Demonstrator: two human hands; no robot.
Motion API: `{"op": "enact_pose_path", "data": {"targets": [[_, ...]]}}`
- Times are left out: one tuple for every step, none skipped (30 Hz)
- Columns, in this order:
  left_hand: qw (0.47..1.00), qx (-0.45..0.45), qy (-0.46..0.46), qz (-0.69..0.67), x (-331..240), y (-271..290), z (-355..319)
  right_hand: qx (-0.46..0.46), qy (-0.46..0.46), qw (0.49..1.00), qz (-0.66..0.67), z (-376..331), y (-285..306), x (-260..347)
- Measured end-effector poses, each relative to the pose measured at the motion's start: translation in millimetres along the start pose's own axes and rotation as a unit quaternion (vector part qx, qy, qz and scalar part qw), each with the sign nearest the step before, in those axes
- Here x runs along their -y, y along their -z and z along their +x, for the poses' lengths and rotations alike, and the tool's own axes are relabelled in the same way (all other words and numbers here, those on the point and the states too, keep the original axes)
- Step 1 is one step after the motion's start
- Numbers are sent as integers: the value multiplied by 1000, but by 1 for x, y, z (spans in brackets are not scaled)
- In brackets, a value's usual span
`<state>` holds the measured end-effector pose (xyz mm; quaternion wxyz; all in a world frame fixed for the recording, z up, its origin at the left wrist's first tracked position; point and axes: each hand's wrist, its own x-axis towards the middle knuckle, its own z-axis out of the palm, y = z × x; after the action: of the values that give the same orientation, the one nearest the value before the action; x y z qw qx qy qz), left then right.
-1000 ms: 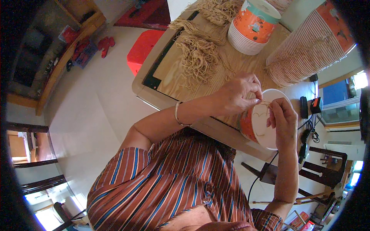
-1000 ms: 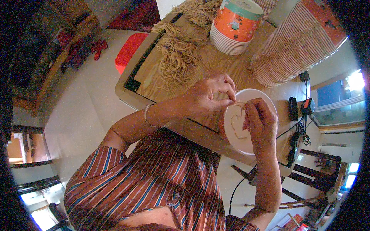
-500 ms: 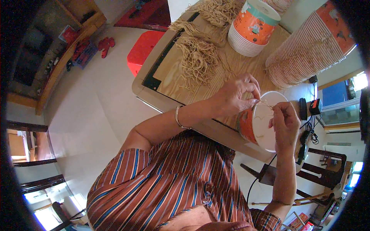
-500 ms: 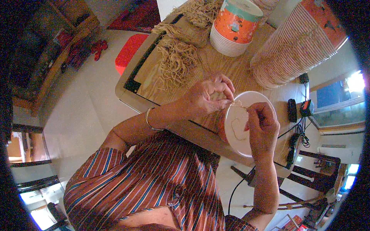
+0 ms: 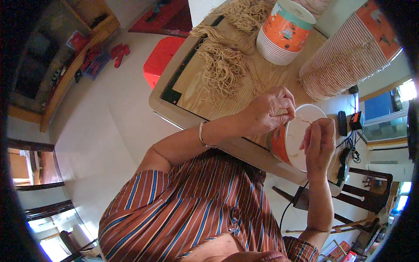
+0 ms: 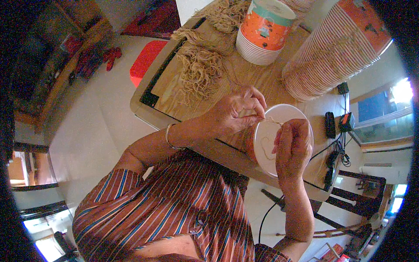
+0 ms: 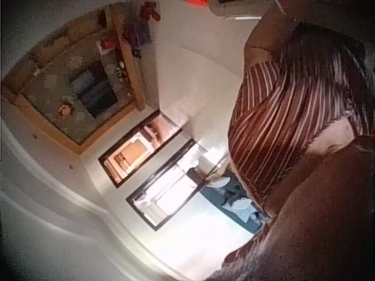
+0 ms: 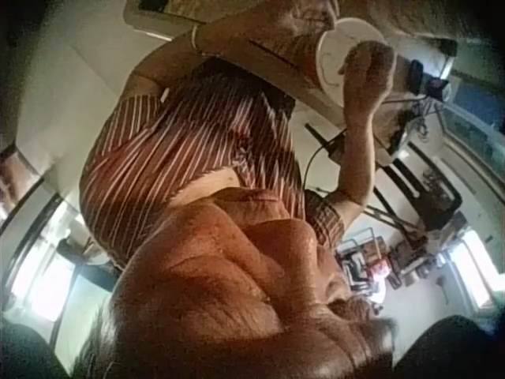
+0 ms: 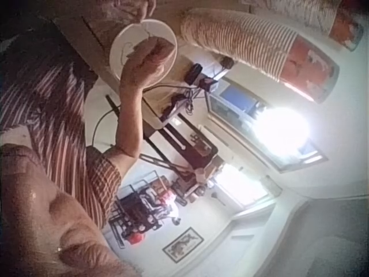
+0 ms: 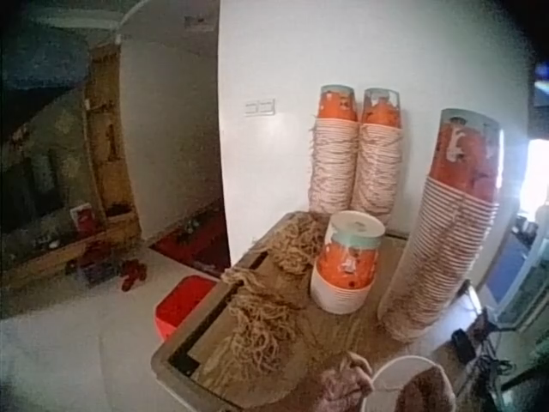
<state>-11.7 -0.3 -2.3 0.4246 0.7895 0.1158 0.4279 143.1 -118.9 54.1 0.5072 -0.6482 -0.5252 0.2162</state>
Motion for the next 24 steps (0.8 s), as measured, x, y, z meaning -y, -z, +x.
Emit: {"op": "enact_pose_path", "data": {"targets": [[1000, -4, -5, 3, -1, 0, 1, -2, 0, 1000, 0, -1, 1, 0], [1000, -9, -11, 5, -2, 0, 2, -2, -1, 1000, -12, -2, 2, -2], [1000, -8, -12, 5, 0, -1, 1, -2, -1, 1000, -23, -3, 2, -3], [1000, -5, -14, 6, 2, -1, 1, -3, 0, 1000, -23, -2, 3, -6], [1000, -2, -16, 8, 3, -1, 0, -11, 34, 998, -53, -2, 4, -10], [1000, 0, -17, 7, 2, -1, 0, -20, 67, 994, -84, -2, 5, -12], [1000, 1, -17, 6, 1, -1, 1, -22, 67, 994, -85, -3, 5, -8], [1000, 3, -18, 5, 0, 0, 1, -22, 43, 998, -51, -5, 4, -2], [1000, 2, -18, 5, -1, 1, 1, -20, 20, 999, -17, -5, 3, 1], [999, 10, -24, 24, -2, 2, 1, -20, 20, 999, -17, -5, 2, 2], [999, 17, -31, 42, -2, 3, 2, -25, 29, 999, -17, -5, 2, 2], [999, 16, -30, 42, -2, 2, 1, -29, 36, 999, -18, -6, 2, 2], [998, 15, -30, 44, -1, 1, 1, -29, 36, 999, -18, -6, 2, 2], [998, 13, -30, 47, -1, 1, 1, -28, 24, 999, 10, -6, 2, 2], [998, 14, -30, 46, -1, 1, 1, -28, 11, 999, 37, -6, 3, 1], [999, 21, -17, 34, -2, 2, 1, -29, 10, 999, 37, -6, 4, 1], [999, 27, -4, 22, -3, 2, 1, -24, 7, 999, 40, -6, 6, 0], [999, 28, -3, 22, -3, 2, 1, -18, 3, 999, 43, -7, 6, 0], [999, 24, -6, 22, -4, 1, 2, -18, 3, 999, 43, -9, 7, 0], [1000, 20, -8, 23, -4, 1, 2, -22, 13, 998, 57, -11, 7, 1], [1000, 20, -8, 23, -4, 1, 2, -25, 24, 997, 71, -12, 7, 1], [1000, 21, -5, 18, -3, 1, 2, -25, 24, 997, 71, -12, 6, 1], [1000, 23, -1, 12, -2, 1, 2, -52, 45, 997, 47, -12, 4, 2], [1000, 23, -1, 12, -2, 0, 2, -78, 66, 995, 22, -12, 3, 3]]}}
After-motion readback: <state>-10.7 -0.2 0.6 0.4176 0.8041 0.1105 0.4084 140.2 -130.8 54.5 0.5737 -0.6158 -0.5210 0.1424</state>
